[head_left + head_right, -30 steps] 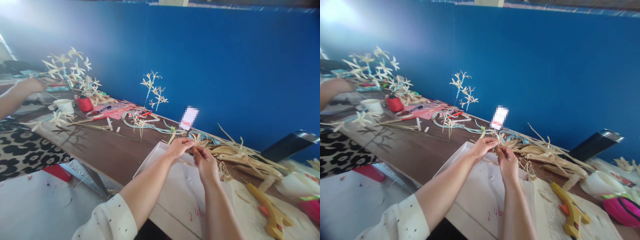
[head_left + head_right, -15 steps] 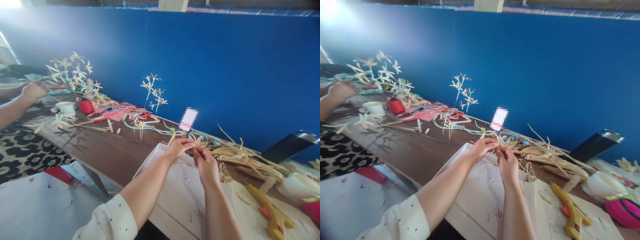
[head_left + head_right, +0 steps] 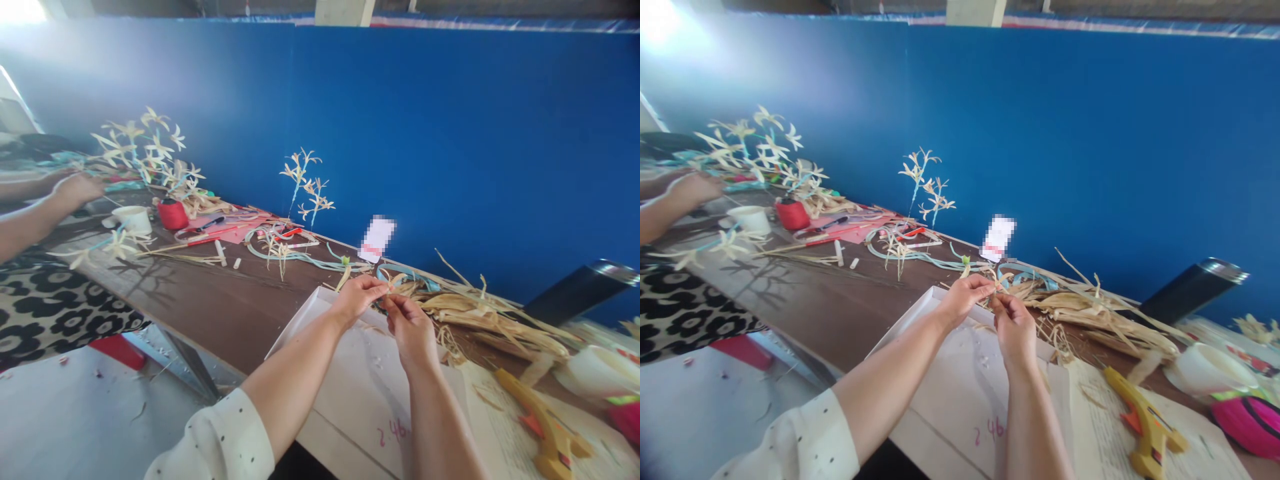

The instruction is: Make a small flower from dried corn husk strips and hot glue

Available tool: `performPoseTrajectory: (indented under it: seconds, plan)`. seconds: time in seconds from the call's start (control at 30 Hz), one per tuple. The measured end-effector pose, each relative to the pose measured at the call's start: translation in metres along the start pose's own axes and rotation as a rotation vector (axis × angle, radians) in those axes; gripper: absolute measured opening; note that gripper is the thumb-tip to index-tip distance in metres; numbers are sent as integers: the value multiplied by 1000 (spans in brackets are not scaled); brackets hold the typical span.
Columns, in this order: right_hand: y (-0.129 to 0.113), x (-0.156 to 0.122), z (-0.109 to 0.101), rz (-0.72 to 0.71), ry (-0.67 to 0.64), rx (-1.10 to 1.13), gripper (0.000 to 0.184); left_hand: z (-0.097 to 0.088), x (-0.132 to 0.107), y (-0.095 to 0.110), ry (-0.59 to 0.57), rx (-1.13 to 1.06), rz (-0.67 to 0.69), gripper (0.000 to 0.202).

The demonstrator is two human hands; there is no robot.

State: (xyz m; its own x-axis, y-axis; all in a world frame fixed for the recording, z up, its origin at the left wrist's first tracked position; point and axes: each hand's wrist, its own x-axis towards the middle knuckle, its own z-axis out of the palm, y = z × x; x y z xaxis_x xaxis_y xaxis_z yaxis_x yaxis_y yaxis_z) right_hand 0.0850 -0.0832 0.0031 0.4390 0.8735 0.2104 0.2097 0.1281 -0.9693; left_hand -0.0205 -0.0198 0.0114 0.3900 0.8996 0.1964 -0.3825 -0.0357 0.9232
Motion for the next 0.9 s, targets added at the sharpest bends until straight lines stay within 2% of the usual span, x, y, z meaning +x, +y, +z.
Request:
performPoseTrajectory:
  seconds: [0.13,0.3,0.47,0.73,0.9]
  plan:
    - [0,1,-1,-2,13,-11,41,-1,0,0,19,147,35,29]
    - [2,3,-4,-1,45,-44,43,-5,-1,2,-56,312,117,32]
    - [1,3,-4,-19,63,-95,39,-5,-1,3,-72,433,172,32]
    - [-3,1,-4,-184,205,-348,35,2,-8,8,18,607,270,24]
    - [-5,-1,-4,-237,283,-395,32,5,-10,8,7,625,261,26]
